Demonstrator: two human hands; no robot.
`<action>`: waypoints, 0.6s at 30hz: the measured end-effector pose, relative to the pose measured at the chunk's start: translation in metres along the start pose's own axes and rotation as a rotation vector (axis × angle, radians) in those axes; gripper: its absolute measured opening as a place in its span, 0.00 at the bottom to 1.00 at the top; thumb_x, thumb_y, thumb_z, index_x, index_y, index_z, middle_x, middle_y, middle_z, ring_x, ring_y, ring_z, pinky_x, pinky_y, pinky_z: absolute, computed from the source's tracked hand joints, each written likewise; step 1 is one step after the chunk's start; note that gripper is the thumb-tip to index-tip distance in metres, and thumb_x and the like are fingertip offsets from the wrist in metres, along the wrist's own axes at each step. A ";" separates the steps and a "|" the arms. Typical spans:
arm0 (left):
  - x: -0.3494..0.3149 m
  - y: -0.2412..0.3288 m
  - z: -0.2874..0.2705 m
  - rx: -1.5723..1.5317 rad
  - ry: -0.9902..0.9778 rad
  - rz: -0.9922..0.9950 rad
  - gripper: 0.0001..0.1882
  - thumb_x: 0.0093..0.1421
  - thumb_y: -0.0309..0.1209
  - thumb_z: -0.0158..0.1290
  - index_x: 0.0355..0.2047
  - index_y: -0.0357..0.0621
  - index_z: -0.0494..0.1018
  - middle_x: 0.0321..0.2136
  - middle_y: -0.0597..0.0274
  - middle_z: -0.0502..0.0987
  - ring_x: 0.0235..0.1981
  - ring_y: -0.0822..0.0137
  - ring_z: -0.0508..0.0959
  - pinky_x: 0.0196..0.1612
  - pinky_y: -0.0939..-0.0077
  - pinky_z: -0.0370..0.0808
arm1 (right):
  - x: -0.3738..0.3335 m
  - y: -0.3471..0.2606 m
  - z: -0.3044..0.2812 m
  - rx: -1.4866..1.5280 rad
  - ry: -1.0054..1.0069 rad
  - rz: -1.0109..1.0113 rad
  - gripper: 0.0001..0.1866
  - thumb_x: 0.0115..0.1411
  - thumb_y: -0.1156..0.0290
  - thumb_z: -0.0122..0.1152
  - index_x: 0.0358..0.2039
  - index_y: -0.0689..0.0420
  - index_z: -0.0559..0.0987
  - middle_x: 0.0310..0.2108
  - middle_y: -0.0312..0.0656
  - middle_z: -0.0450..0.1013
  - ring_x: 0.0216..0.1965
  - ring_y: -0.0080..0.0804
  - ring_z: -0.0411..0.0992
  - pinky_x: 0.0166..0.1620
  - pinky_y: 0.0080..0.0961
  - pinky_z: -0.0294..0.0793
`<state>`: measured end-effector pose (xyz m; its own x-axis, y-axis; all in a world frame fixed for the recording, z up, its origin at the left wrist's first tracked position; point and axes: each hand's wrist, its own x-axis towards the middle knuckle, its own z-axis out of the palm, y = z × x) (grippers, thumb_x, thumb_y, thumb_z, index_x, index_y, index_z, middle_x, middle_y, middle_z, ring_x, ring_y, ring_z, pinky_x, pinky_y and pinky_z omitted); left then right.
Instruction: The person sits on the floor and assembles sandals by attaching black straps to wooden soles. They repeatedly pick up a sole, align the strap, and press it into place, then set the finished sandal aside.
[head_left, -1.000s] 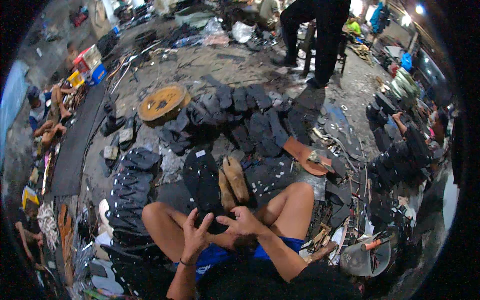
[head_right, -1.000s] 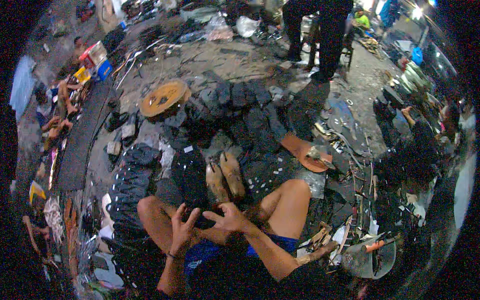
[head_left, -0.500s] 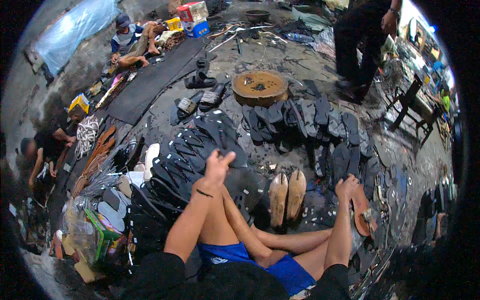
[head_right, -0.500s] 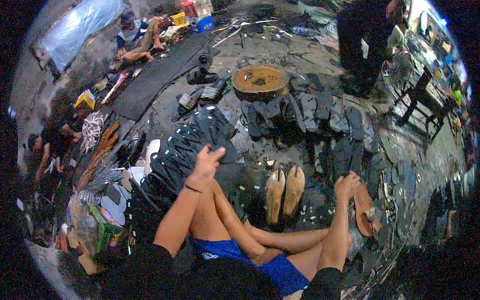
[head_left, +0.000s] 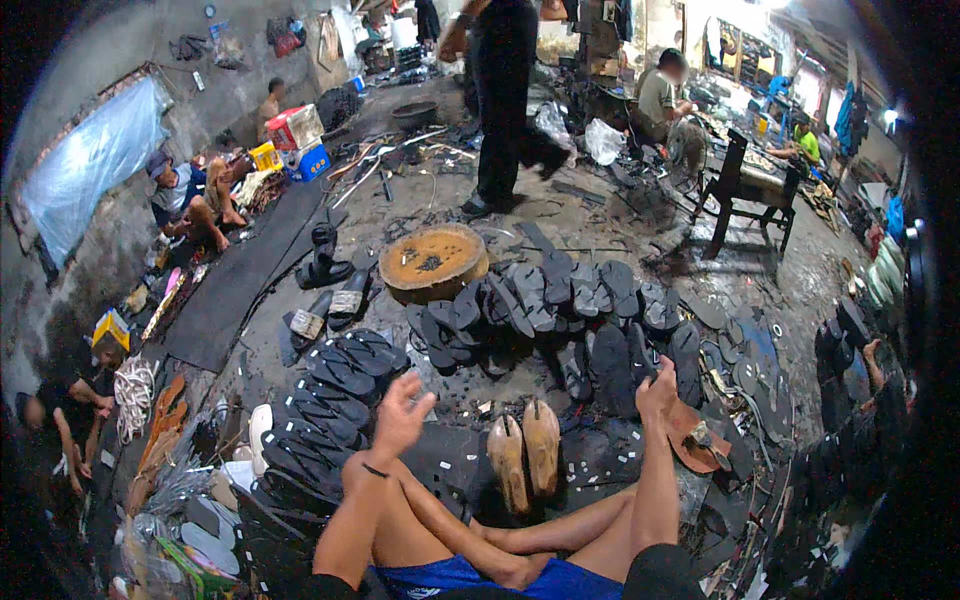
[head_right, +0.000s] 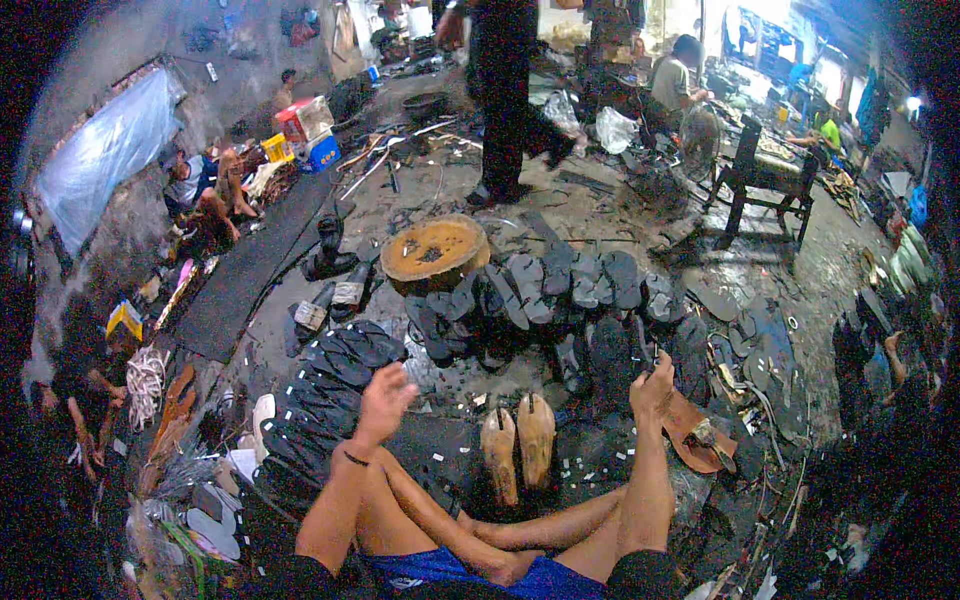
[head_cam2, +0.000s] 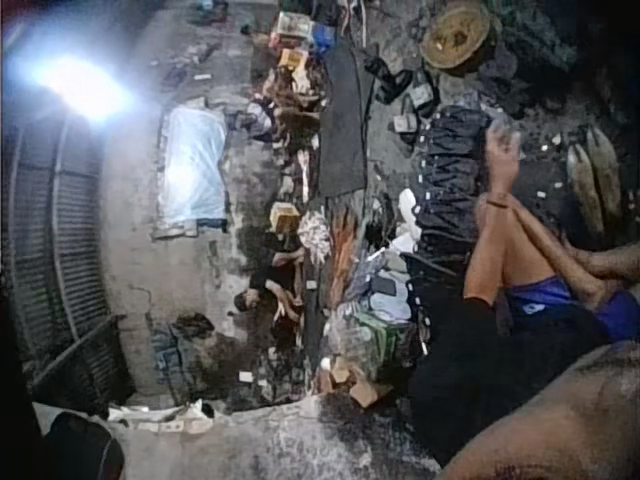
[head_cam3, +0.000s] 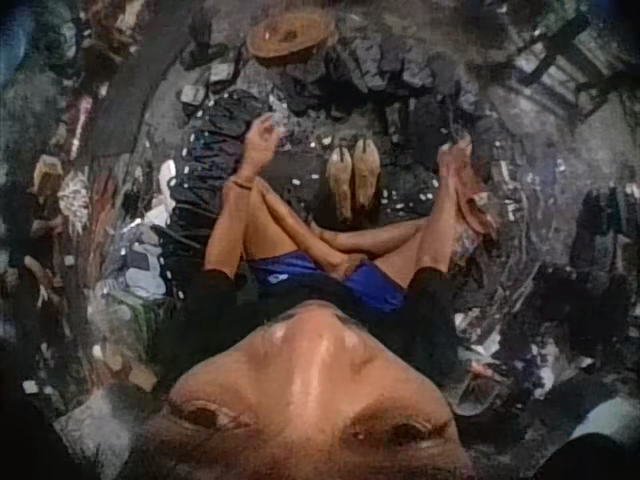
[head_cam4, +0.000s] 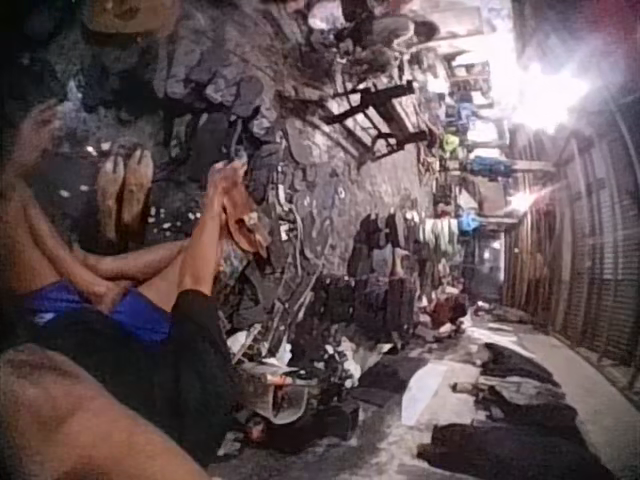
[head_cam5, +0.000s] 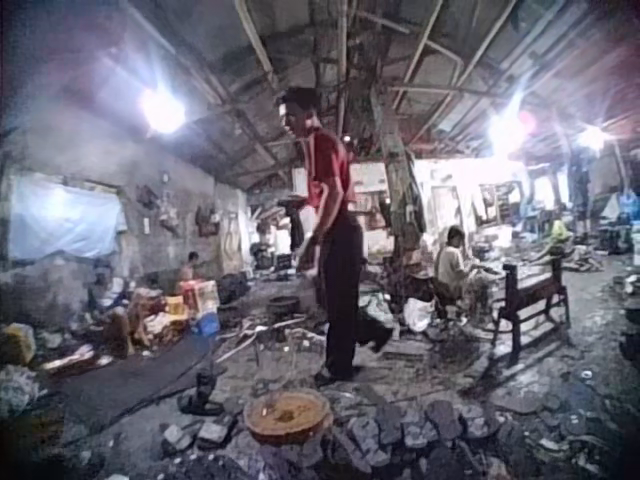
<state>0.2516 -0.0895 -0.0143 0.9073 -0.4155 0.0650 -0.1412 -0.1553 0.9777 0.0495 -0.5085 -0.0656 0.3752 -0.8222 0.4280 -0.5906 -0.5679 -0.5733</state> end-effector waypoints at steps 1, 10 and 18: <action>-0.010 0.015 0.016 -0.017 -0.046 -0.030 0.30 0.57 0.31 0.59 0.58 0.37 0.61 0.54 0.45 0.69 0.53 0.58 0.70 0.55 0.69 0.68 | -0.006 -0.019 -0.012 0.147 0.121 -0.007 0.17 0.52 0.76 0.56 0.44 0.61 0.71 0.43 0.50 0.69 0.44 0.48 0.70 0.50 0.40 0.67; -0.087 0.107 0.066 -0.422 -0.031 -0.118 0.30 0.58 0.23 0.55 0.59 0.37 0.55 0.43 0.56 0.73 0.39 0.70 0.75 0.45 0.77 0.73 | -0.257 -0.150 -0.117 0.456 -0.105 -0.734 0.19 0.42 0.65 0.72 0.36 0.52 0.78 0.34 0.40 0.72 0.34 0.44 0.71 0.38 0.34 0.73; -0.202 0.104 0.011 -0.309 -0.667 0.018 0.33 0.54 0.19 0.54 0.60 0.39 0.57 0.51 0.57 0.71 0.52 0.66 0.72 0.55 0.70 0.69 | -0.220 -0.209 -0.230 1.024 -0.539 -0.544 0.23 0.56 0.71 0.62 0.52 0.60 0.70 0.42 0.45 0.72 0.48 0.33 0.70 0.53 0.35 0.67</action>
<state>0.0495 -0.0318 0.0716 0.4576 -0.8881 0.0425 0.0539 0.0754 0.9957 -0.0738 -0.2004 0.1211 0.7770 -0.2502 0.5776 0.4569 -0.4069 -0.7910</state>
